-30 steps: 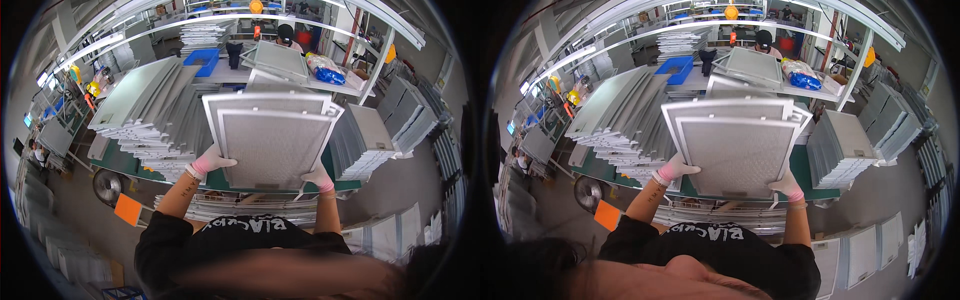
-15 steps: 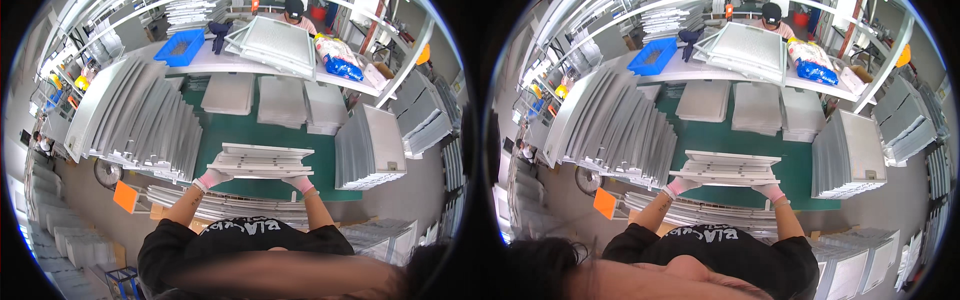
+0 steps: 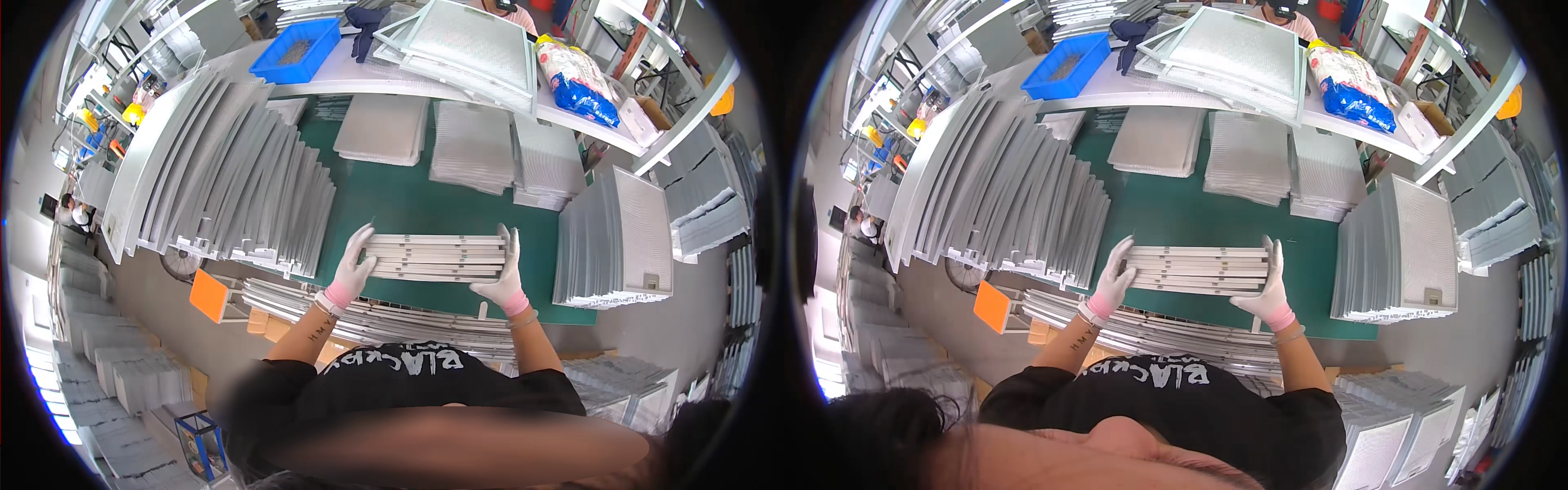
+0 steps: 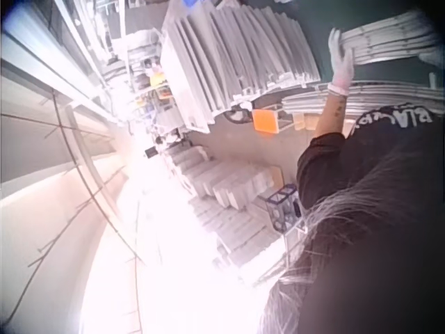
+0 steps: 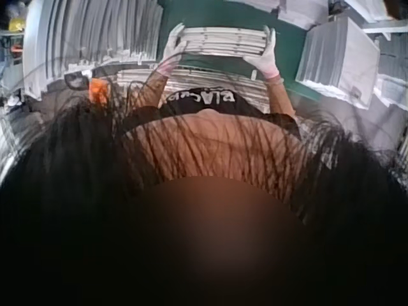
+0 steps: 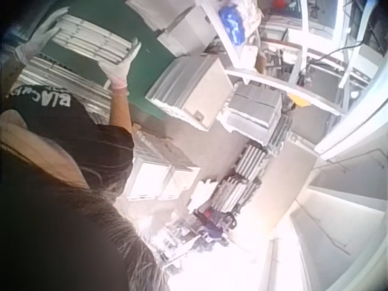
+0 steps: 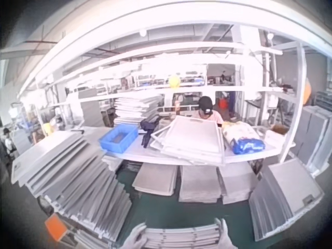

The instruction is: Sorting and stacking industrial mesh filters on a workbench and shelving unit.

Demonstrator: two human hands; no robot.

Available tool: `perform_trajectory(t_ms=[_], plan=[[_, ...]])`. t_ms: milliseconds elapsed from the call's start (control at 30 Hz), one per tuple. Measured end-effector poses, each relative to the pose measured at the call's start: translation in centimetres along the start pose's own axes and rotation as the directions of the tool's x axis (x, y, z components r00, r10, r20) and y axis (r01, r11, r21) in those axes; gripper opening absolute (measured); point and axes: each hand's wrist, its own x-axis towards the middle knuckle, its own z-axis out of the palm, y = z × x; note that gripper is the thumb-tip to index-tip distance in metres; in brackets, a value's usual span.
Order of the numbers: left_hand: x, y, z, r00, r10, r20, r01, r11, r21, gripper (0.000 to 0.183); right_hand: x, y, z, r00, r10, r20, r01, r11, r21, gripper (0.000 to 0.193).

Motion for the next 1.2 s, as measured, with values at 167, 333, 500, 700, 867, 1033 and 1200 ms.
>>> perform_trajectory(t_ms=[167, 333, 500, 700, 867, 1033, 1200], plan=[[0.6, 3.3, -0.5, 0.925, 0.315, 0.214, -0.371, 0.619, 0.692, 0.038, -0.8, -0.2, 0.3, 0.992, 0.127, -0.025, -0.126, 0.992, 0.028, 0.126], [0.4, 6.3, 0.4, 0.92, 0.206, 0.334, -0.392, 0.483, 0.783, 0.037, -1.2, -0.7, 0.1, 0.995, 0.094, 0.012, -0.094, 0.996, -0.01, 0.117], [0.0, 6.1, 0.4, 0.898, 0.235, 0.373, -0.441, 0.472, 0.764, 0.038, -1.7, -0.6, 0.4, 0.997, 0.08, -0.018, -0.081, 0.994, -0.071, 0.114], [-0.7, 6.9, 1.2, 0.921, 0.184, 0.344, -0.39, 0.47, 0.792, 0.042, -2.5, -0.7, 0.3, 0.991, 0.134, -0.005, -0.134, 0.991, 0.021, 0.112], [-1.6, 6.7, 1.5, 0.915, 0.248, 0.317, -0.398, 0.448, 0.8, 0.038, -2.8, -1.0, 0.5, 0.994, 0.109, -0.001, -0.109, 0.994, 0.018, 0.11], [-1.9, 6.5, 1.2, 0.871, 0.307, 0.383, -0.487, 0.436, 0.757, 0.021, -3.3, -1.3, 0.7, 0.995, 0.102, -0.019, -0.101, 0.995, 0.01, 0.11], [-2.0, 6.3, 1.0, 0.862, 0.328, 0.386, -0.499, 0.422, 0.757, 0.022, -3.4, -0.8, 0.8, 0.993, 0.113, -0.041, -0.113, 0.993, -0.016, 0.109]])
